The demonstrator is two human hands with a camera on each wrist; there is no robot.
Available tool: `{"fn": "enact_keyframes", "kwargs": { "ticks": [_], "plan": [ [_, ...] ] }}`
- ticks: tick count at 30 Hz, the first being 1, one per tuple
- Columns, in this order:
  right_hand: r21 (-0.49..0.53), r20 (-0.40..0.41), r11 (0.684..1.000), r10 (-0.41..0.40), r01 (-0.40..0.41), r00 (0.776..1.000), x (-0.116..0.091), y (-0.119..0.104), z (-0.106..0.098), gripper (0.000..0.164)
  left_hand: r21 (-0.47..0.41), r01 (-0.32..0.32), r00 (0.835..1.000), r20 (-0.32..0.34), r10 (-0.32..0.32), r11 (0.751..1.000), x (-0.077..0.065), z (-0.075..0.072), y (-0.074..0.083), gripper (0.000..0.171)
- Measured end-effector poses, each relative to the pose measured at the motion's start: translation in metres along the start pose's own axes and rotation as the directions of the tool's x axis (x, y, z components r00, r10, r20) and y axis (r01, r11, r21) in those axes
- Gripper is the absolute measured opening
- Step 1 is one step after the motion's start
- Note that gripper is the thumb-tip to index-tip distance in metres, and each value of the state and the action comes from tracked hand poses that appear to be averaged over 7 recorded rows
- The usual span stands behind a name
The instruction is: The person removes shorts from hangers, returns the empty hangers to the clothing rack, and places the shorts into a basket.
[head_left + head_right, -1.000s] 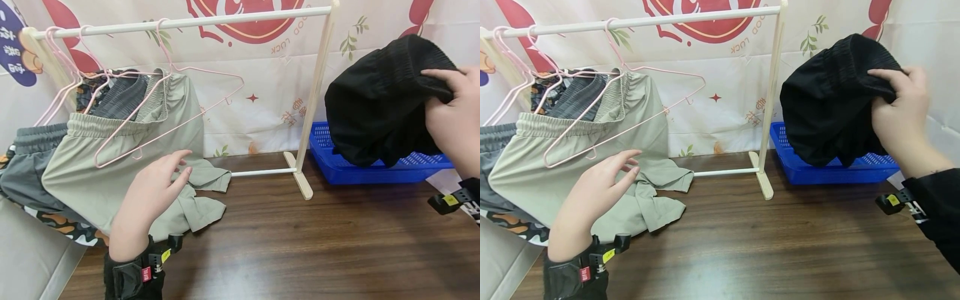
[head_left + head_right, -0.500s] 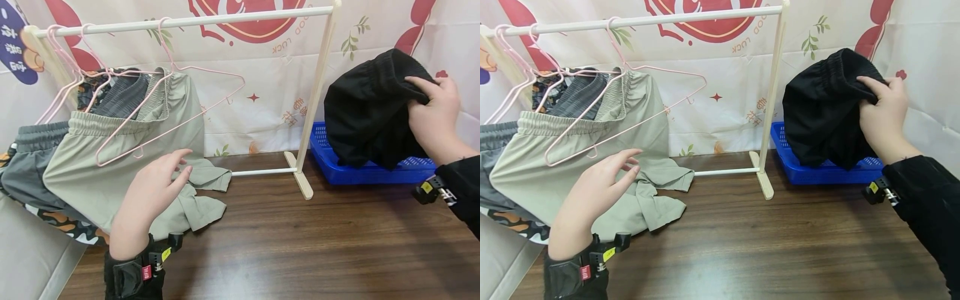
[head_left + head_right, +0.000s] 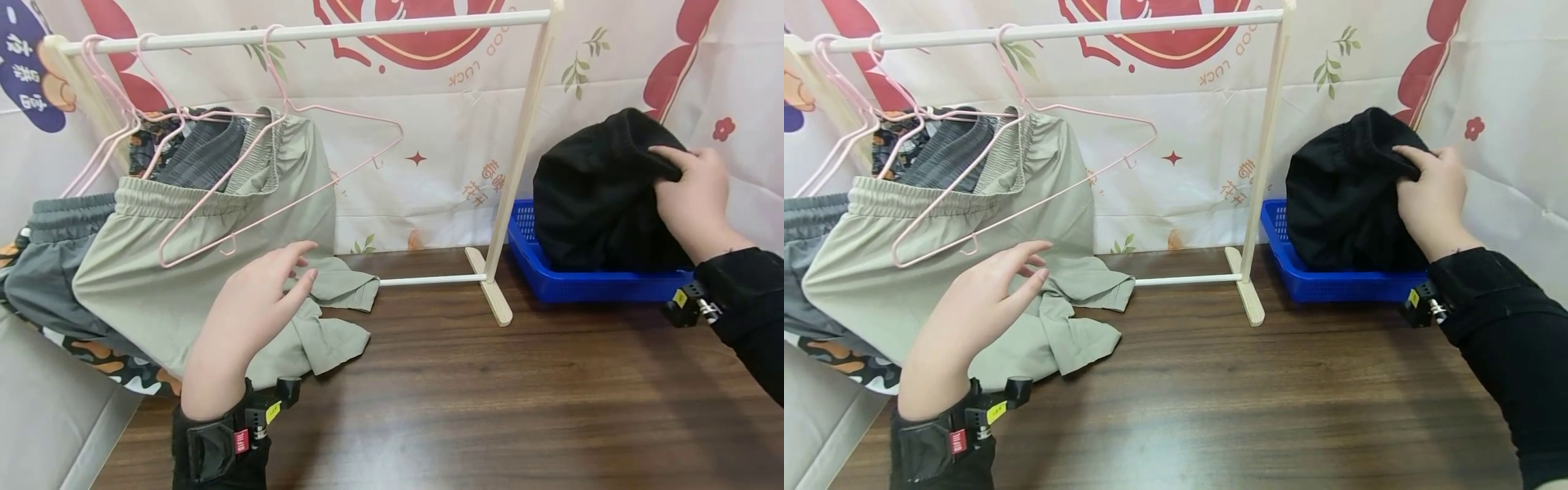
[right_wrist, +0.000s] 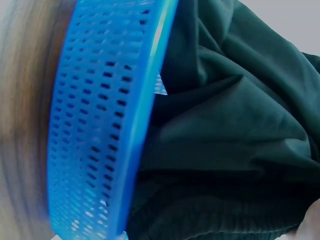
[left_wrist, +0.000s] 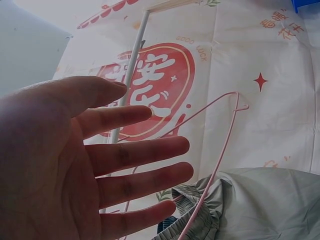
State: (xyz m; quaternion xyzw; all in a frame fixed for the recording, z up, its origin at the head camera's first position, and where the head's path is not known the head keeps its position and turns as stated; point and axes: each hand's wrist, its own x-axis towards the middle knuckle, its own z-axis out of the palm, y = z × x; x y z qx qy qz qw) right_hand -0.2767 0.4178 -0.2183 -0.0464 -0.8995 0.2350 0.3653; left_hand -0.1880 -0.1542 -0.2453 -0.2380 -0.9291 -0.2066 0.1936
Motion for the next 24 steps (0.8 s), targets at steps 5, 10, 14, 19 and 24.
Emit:
{"fn": "enact_keyframes", "kwargs": {
  "ticks": [5, 10, 14, 19, 24],
  "plan": [
    [-0.04, 0.169, 0.997, -0.058, 0.065, 0.984, -0.002, 0.011, 0.004, 0.053, 0.002, 0.008, 1.0, 0.011, -0.008, 1.0, 0.001, 0.001, 0.0, 0.039],
    [-0.08, 0.305, 0.986, -0.115, 0.146, 0.945, -0.001, 0.017, 0.01, 0.051, 0.002, 0.009, 1.0, 0.006, -0.009, 1.0, 0.0, 0.0, 0.0, 0.039],
    [-0.12, 0.367, 0.974, -0.139, 0.195, 0.92, -0.001, 0.018, 0.014, 0.043, 0.0, 0.01, 1.0, 0.008, -0.01, 1.0, 0.0, 0.0, 0.0, 0.039],
    [-0.146, 0.38, 0.97, -0.124, 0.192, 0.917, -0.003, 0.014, 0.017, 0.038, 0.002, 0.013, 1.0, 0.005, -0.013, 1.0, 0.0, 0.0, -0.001, 0.039],
    [-0.177, 0.417, 0.968, -0.088, 0.176, 0.905, -0.008, 0.006, 0.02, 0.038, 0.006, 0.007, 1.0, 0.002, -0.007, 1.0, 0.0, 0.0, -0.002, 0.039]
  ]
}}
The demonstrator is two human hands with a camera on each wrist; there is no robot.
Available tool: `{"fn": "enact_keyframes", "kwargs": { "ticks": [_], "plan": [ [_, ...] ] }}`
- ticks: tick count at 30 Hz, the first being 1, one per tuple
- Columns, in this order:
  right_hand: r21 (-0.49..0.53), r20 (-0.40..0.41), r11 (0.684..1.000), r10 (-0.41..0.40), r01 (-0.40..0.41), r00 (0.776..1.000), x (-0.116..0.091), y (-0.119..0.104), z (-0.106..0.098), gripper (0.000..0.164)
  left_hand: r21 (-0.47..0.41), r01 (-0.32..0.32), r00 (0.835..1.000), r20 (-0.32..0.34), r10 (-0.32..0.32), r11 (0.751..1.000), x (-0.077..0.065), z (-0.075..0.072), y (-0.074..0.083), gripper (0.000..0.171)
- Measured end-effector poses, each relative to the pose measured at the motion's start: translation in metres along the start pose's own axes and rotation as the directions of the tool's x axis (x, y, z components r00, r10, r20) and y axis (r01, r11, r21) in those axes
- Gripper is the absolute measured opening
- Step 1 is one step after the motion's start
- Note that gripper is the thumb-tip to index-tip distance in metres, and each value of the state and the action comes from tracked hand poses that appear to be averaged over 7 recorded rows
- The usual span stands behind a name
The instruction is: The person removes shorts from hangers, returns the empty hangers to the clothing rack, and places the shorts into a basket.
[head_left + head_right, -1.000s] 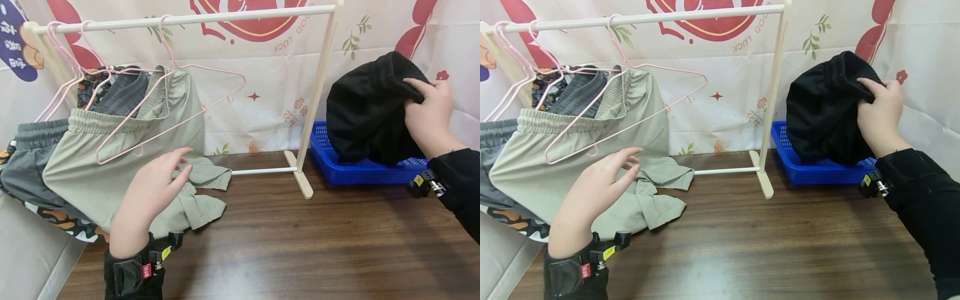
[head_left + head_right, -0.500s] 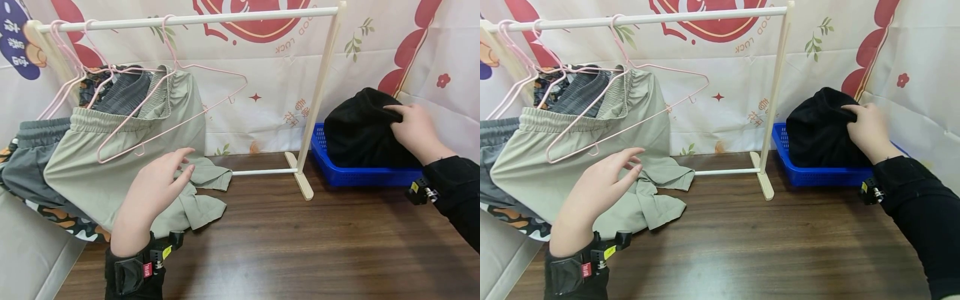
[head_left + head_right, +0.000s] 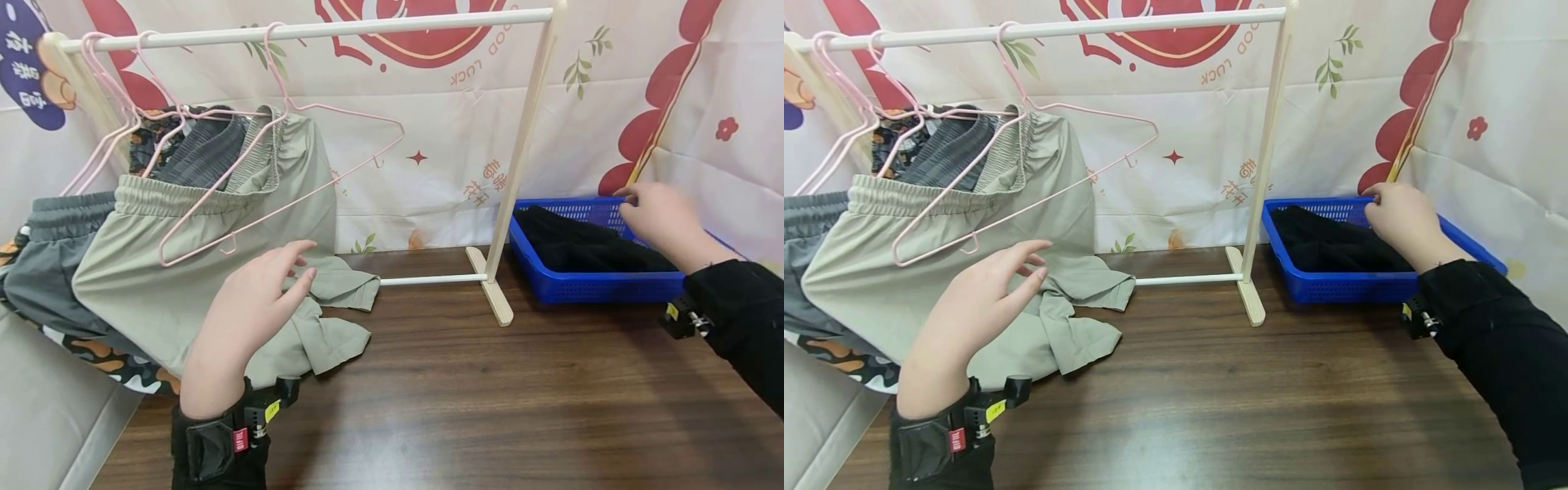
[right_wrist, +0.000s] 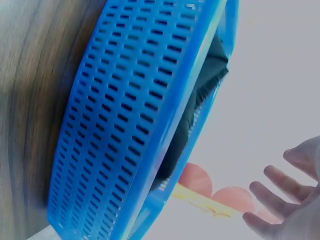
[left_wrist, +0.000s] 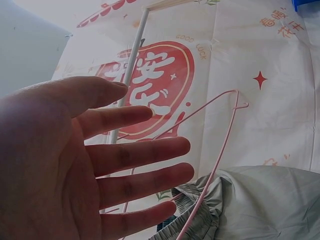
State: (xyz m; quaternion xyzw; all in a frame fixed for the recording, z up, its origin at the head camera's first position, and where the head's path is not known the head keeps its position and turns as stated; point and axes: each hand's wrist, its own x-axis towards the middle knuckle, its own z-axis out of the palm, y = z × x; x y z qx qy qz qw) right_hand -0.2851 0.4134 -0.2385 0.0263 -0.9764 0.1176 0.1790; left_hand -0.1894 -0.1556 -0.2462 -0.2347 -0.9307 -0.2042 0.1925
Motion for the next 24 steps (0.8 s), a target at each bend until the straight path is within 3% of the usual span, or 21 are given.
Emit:
{"fn": "enact_keyframes", "kwargs": {
  "ticks": [6, 13, 24],
  "plan": [
    [-0.007, -0.001, 1.0, -0.02, 0.02, 1.0, -0.003, -0.021, 0.011, 0.036, -0.005, 0.004, 1.0, -0.001, -0.004, 1.0, 0.0, -0.001, -0.001, 0.039],
    [0.007, -0.008, 0.999, -0.041, 0.041, 0.999, -0.021, -0.05, 0.015, 0.036, -0.004, 0.02, 1.0, 0.005, -0.02, 1.0, 0.0, -0.002, -0.003, 0.039],
    [0.096, -0.06, 0.99, -0.1, 0.106, 0.993, -0.041, -0.096, 0.026, 0.033, 0.004, 0.034, 0.999, 0.001, -0.034, 0.999, 0.0, -0.001, -0.007, 0.04]
  ]
}}
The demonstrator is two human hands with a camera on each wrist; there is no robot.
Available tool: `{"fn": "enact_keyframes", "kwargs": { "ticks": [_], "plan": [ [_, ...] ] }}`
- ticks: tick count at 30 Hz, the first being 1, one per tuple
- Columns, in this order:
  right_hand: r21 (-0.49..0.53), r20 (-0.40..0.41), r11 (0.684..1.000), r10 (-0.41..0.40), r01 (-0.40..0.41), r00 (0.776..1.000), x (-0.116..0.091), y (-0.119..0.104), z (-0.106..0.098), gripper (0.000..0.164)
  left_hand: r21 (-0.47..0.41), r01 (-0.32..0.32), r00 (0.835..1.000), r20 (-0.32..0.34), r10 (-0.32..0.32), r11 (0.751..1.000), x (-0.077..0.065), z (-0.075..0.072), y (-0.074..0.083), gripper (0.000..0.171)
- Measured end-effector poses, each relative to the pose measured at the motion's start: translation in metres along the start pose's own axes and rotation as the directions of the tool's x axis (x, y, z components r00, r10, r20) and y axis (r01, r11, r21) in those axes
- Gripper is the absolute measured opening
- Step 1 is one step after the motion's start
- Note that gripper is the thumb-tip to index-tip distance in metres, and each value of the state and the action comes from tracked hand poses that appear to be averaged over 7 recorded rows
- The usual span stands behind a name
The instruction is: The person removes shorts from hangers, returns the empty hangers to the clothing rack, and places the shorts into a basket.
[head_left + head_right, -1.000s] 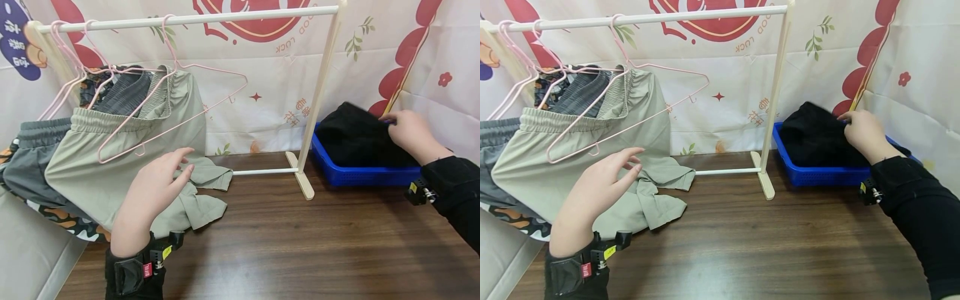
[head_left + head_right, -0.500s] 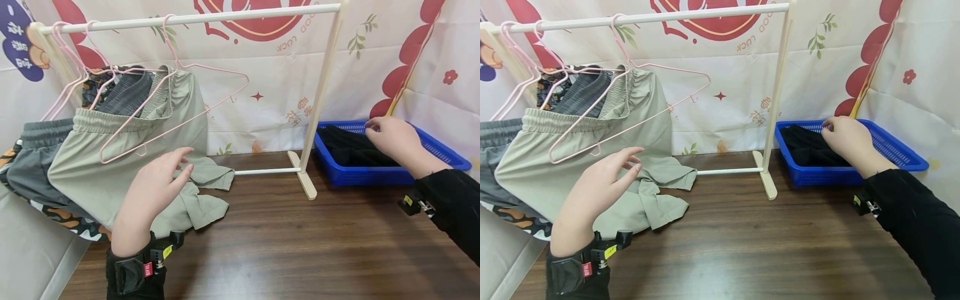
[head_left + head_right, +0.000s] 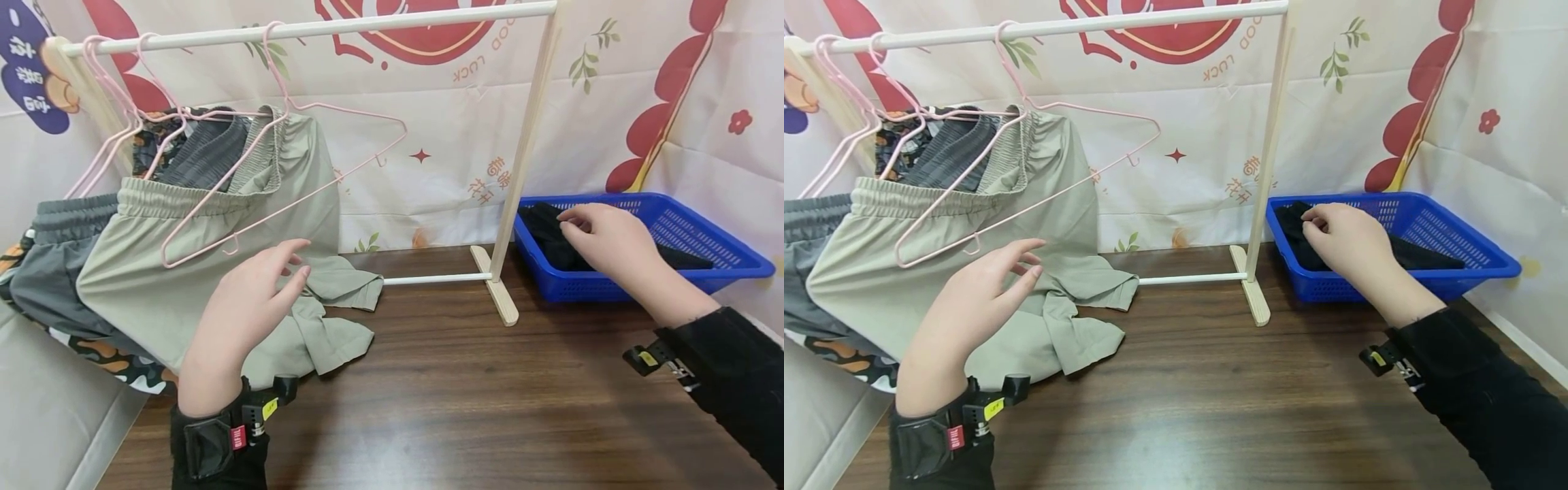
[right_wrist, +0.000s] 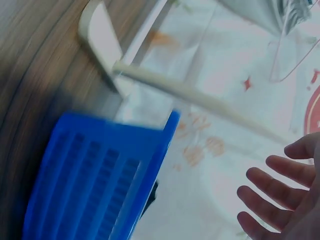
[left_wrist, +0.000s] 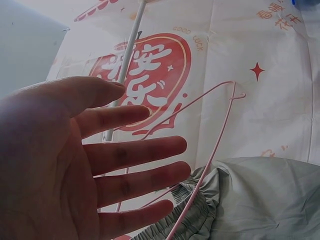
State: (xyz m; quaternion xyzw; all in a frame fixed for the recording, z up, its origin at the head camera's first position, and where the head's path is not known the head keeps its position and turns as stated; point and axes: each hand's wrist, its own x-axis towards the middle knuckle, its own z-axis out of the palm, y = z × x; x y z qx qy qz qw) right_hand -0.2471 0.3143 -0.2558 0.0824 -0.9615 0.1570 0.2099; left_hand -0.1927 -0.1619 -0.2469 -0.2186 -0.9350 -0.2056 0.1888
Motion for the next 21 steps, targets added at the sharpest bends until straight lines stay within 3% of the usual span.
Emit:
{"fn": "enact_keyframes", "kwargs": {
  "ticks": [8, 14, 21],
  "plan": [
    [0.095, -0.019, 0.995, -0.014, 0.016, 1.0, -0.001, -0.039, 0.014, 0.034, -0.002, 0.007, 1.0, 0.01, -0.007, 1.0, 0.0, 0.002, 0.0, 0.04],
    [0.161, -0.028, 0.984, -0.068, 0.072, 0.997, -0.002, -0.065, 0.027, 0.032, 0.013, -0.011, 1.0, -0.008, 0.011, 1.0, 0.0, 0.004, -0.001, 0.039],
    [0.265, 0.015, 0.962, -0.064, 0.058, 0.998, 0.0, -0.093, 0.039, 0.034, 0.02, -0.024, 1.0, 0.002, 0.024, 0.999, 0.004, 0.007, 0.002, 0.039]
  ]
}}
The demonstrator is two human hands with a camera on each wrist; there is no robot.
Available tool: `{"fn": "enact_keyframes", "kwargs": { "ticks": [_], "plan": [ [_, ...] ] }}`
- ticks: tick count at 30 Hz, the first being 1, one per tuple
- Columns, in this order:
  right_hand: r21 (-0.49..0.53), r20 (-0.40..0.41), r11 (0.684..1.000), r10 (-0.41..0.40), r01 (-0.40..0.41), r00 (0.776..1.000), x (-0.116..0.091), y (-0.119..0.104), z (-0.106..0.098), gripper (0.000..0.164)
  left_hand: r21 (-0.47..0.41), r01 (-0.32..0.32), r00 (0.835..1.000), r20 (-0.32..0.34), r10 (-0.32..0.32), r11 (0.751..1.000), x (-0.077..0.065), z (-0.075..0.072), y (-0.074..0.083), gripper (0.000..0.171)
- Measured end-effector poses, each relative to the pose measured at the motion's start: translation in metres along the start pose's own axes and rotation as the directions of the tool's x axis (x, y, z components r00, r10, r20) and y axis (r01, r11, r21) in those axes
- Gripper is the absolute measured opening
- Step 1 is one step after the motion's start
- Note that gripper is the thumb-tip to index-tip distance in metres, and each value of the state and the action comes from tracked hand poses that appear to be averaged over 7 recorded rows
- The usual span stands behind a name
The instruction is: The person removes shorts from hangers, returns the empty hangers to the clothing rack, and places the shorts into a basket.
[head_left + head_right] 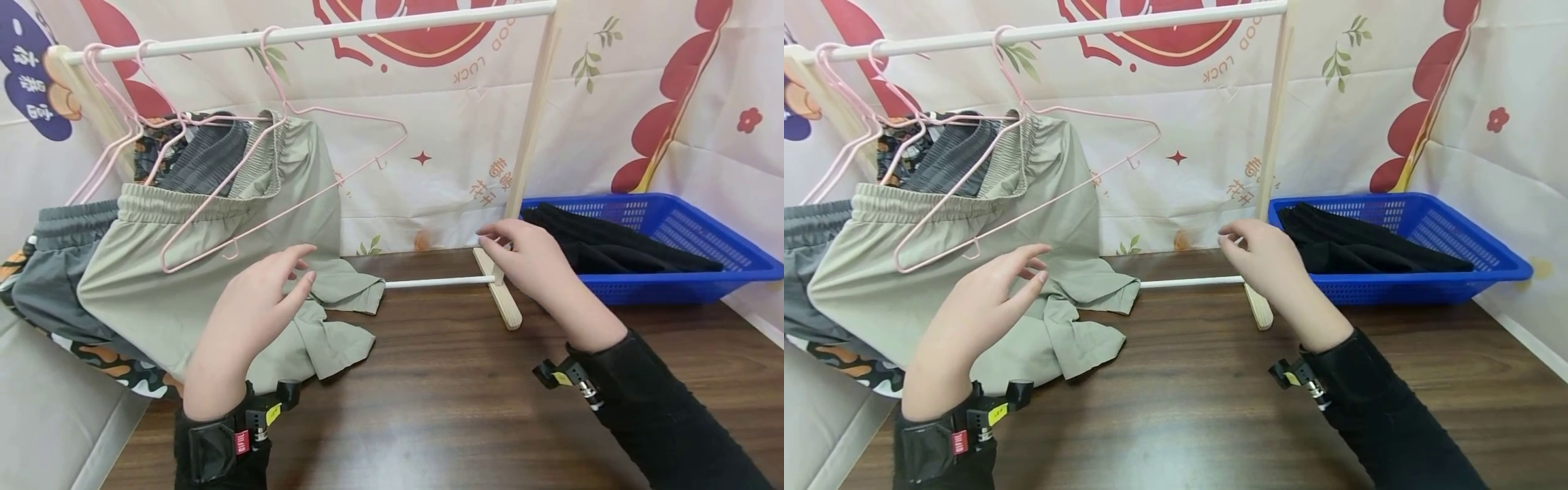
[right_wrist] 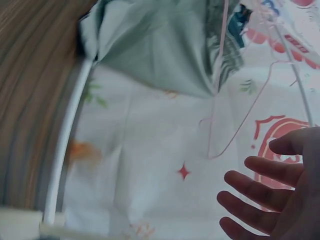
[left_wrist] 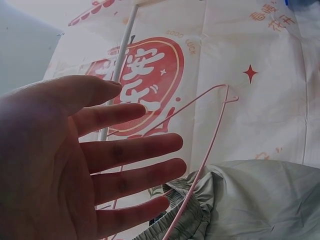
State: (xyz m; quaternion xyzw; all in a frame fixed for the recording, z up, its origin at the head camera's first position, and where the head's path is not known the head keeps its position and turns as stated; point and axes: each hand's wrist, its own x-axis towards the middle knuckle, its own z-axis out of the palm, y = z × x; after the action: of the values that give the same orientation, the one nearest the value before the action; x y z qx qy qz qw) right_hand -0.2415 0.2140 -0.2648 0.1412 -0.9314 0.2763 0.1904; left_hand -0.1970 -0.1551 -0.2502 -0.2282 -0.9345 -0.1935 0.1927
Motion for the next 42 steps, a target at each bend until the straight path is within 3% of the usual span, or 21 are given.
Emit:
{"fn": "enact_keyframes", "kwargs": {
  "ticks": [12, 15, 19, 24, 30, 32, 39, 42],
  "plan": [
    [0.02, 0.038, 1.0, 0.018, -0.019, 0.999, -0.008, -0.014, 0.004, 0.037, 0.042, -0.018, 1.0, -0.011, 0.018, 0.999, 0.003, 0.005, 0.002, 0.038],
    [0.01, 0.044, 1.0, 0.01, -0.01, 0.999, -0.009, -0.014, 0.005, 0.04, 0.077, -0.035, 0.999, -0.037, 0.038, 0.996, 0.005, 0.006, -0.001, 0.037],
    [-0.006, 0.057, 1.0, 0.028, -0.028, 0.998, -0.015, -0.01, 0.008, 0.043, 0.117, -0.097, 0.987, -0.113, 0.111, 0.988, 0.001, 0.01, -0.007, 0.033],
    [-0.027, 0.034, 0.999, 0.032, -0.031, 0.999, -0.02, -0.006, 0.007, 0.041, 0.166, -0.192, 0.939, -0.256, 0.23, 0.967, -0.004, 0.013, -0.013, 0.029],
    [-0.038, -0.001, 0.999, 0.007, -0.007, 1.0, -0.026, -0.008, 0.001, 0.036, 0.184, -0.264, 0.852, -0.416, 0.319, 0.947, -0.003, 0.008, -0.016, 0.031],
    [-0.036, 0.005, 0.999, 0.007, -0.007, 1.0, -0.028, -0.01, -0.001, 0.036, 0.172, -0.272, 0.829, -0.458, 0.321, 0.947, -0.004, 0.006, -0.016, 0.032],
    [-0.013, 0.023, 1.0, 0.014, -0.014, 1.0, -0.032, -0.016, -0.004, 0.037, 0.156, -0.196, 0.799, -0.547, 0.25, 0.968, -0.011, -0.007, -0.022, 0.034],
    [-0.005, 0.027, 1.0, 0.002, -0.001, 1.0, -0.035, -0.017, -0.001, 0.036, 0.149, -0.16, 0.772, -0.597, 0.218, 0.976, -0.015, -0.012, -0.026, 0.031]
  ]
}}
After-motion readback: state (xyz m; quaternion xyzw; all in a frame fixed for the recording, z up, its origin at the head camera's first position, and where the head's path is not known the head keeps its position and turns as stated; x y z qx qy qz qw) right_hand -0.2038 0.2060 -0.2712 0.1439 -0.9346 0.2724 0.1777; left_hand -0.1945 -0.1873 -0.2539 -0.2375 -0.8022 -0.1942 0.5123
